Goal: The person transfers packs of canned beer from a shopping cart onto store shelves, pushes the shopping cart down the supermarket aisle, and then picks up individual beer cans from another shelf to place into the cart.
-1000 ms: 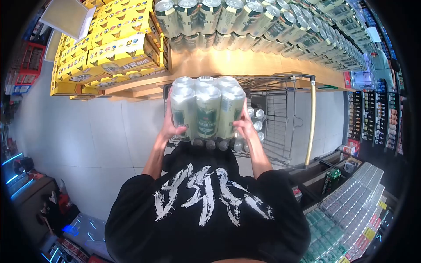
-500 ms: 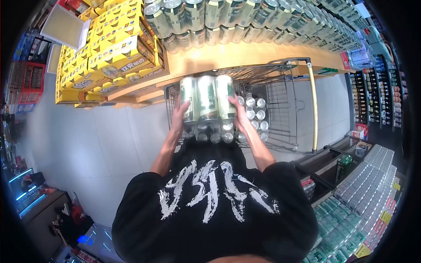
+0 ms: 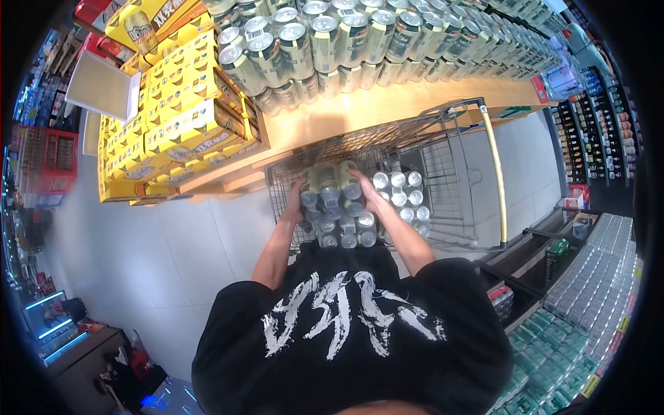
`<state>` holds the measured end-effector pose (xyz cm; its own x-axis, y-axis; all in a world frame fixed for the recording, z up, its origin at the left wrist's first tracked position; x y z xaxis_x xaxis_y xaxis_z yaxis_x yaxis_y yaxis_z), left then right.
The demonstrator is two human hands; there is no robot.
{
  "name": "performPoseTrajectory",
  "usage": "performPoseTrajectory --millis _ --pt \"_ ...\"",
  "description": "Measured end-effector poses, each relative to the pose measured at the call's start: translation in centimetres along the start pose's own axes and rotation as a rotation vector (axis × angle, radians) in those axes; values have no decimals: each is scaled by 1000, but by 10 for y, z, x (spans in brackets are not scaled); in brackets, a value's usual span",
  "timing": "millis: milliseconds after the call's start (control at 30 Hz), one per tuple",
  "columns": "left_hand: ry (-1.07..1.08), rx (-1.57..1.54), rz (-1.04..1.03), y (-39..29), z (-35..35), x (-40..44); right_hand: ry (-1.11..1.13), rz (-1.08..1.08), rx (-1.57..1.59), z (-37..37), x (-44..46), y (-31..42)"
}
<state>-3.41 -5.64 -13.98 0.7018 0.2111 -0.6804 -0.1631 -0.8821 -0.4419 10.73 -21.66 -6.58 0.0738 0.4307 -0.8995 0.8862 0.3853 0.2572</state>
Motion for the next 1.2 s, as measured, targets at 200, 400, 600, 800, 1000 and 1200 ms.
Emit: performPoseTrajectory --millis 200,400,600,800,1000,1200 --pt "56 41 244 -1 1 19 -304 -153 -229 28 26 -4" --pt "-70 311 358 -1 19 34 -147 -328 -241 30 35 5" --pt "-152 383 387 -2 10 31 -106 -380 -178 39 37 6" --pt "-147 619 -182 23 57 92 -207 -378 -59 45 49 5" --pt "7 686 -456 17 37 91 -254 -337 64 47 48 -7" --pt "-81 818 -310 7 17 74 -467 205 -33 72 97 -44"
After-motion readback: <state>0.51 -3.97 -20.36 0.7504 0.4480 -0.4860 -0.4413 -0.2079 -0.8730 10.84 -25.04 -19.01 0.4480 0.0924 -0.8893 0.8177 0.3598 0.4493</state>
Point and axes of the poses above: each hand's wrist, its own x-axis towards the middle knuckle, its own z-axis out of the back of the hand, y = z × x, the point moved 4 cm from there along x, towards the middle knuckle, and after that the axes turned 9 degrees about -z, right-handed, at the moved point
